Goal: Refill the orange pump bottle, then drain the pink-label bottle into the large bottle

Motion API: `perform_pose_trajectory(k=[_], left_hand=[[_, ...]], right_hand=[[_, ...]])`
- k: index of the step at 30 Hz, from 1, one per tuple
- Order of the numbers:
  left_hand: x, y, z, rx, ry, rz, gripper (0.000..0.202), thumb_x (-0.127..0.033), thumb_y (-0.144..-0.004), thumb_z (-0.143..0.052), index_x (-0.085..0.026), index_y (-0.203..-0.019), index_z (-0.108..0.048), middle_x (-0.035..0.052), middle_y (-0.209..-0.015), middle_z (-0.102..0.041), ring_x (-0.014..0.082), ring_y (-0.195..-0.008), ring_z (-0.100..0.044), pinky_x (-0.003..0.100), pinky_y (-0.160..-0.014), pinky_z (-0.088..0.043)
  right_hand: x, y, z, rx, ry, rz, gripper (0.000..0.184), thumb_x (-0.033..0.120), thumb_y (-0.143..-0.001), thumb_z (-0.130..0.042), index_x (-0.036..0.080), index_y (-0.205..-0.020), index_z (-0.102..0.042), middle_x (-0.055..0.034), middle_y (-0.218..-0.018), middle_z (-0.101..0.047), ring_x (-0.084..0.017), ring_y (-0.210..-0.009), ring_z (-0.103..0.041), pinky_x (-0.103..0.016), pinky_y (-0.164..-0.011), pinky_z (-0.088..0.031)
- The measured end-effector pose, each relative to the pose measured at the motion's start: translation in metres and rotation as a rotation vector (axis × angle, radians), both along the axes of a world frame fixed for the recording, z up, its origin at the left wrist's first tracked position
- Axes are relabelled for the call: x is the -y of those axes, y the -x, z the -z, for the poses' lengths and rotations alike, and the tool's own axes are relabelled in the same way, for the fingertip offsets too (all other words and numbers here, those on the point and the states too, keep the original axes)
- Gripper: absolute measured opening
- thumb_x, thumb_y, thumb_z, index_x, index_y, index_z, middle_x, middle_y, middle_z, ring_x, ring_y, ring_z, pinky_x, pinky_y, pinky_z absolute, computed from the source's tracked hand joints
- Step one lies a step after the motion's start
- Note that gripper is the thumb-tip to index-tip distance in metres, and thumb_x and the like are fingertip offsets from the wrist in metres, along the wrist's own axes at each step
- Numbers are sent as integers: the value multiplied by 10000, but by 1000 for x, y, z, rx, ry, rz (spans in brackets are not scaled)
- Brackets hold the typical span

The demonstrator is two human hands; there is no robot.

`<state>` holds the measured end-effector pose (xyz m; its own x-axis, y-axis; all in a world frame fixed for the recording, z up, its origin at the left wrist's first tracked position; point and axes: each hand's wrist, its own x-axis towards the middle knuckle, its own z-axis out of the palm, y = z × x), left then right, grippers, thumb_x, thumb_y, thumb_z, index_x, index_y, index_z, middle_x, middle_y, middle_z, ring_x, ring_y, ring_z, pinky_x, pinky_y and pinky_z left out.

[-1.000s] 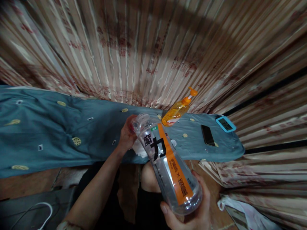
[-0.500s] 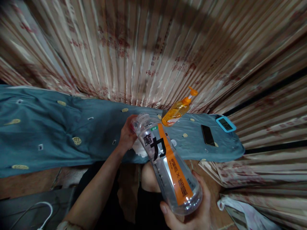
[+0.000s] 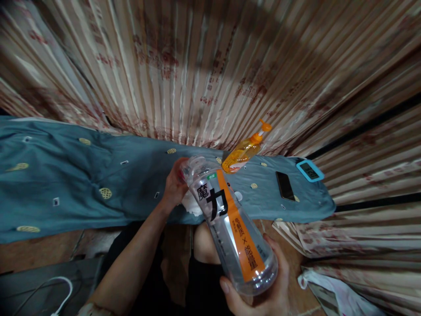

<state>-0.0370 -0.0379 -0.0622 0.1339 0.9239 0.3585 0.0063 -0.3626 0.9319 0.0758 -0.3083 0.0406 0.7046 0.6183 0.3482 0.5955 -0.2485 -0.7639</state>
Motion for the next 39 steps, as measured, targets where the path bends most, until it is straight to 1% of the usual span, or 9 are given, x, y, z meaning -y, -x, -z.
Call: perform_pose_trajectory(k=[4, 11, 14, 19, 24, 28, 32, 35, 39], left_hand=[[0, -1, 0, 1, -3, -11, 776, -607, -776, -911, -180, -1358, -626, 163, -1340, -751, 349, -1239, -744, 521, -1124, -596], [-1, -3, 4, 8, -10, -19, 763, -590, -773, -912, -198, -1363, -630, 150, -1341, -758, 337, -1222, -751, 503, -1109, -601], [-1, -3, 5, 7, -8, -17, 751, -581, -780, -908, -209, -1370, -629, 145, -1345, -759, 336, -1223, -751, 508, -1111, -601], [-1, -4, 5, -3, -18, -31, 741, -562, -781, -911, -210, -1369, -628, 149, -1349, -757, 339, -1216, -754, 515, -1103, -604], [-1, -4, 5, 4, -32, -24, 753, -581, -792, -898, -195, -1376, -620, 161, -1358, -752, 340, -1245, -747, 510, -1127, -596], [-1, -3, 4, -6, -41, -19, 734, -575, -802, -892, -190, -1364, -619, 163, -1330, -755, 339, -1236, -750, 511, -1122, -603], [-1, -1, 2, -42, -53, -32, 741, -565, -797, -898, -183, -1365, -614, 171, -1340, -742, 360, -1270, -734, 553, -1153, -582], [-2, 0, 1, -68, -65, -40, 741, -560, -788, -909, -185, -1358, -621, 167, -1338, -737, 363, -1288, -726, 555, -1172, -570], [-3, -2, 1, -65, -75, -41, 735, -554, -786, -911, -183, -1352, -623, 170, -1334, -742, 364, -1269, -735, 559, -1160, -576]], right_hand=[[2, -4, 4, 26, -5, -16, 969, 738, -793, -842, 172, -1505, -508, -170, -1380, -629, -364, -1237, -654, -522, -1119, -488], [3, -6, 6, 74, -1, 1, 992, 787, -781, -827, 170, -1497, -526, -163, -1360, -655, -365, -1235, -663, -501, -1113, -483], [4, -7, 5, 98, 10, -18, 957, 740, -803, -829, 176, -1512, -522, -163, -1360, -659, -370, -1235, -677, -516, -1113, -509], [9, -16, 12, 107, 12, -41, 978, 663, -743, -895, 188, -1511, -521, -158, -1365, -654, -370, -1220, -679, -517, -1082, -548], [11, -20, 20, 54, -28, -36, 963, 664, -733, -906, 192, -1487, -535, -168, -1377, -650, -366, -1214, -683, -506, -1079, -532], [4, -8, 11, 24, -25, 7, 995, 757, -744, -864, 185, -1486, -528, -173, -1375, -645, -376, -1242, -666, -526, -1122, -494], [0, -1, 5, 6, -30, 1, 985, 772, -764, -853, 189, -1488, -527, -171, -1396, -636, -367, -1271, -653, -517, -1149, -464], [2, -6, 10, 22, -39, -10, 986, 755, -763, -860, 190, -1496, -520, -180, -1413, -632, -381, -1303, -641, -533, -1164, -455], [5, -14, 17, 63, -34, -21, 962, 720, -742, -881, 189, -1464, -534, -178, -1385, -645, -375, -1251, -668, -519, -1118, -489]])
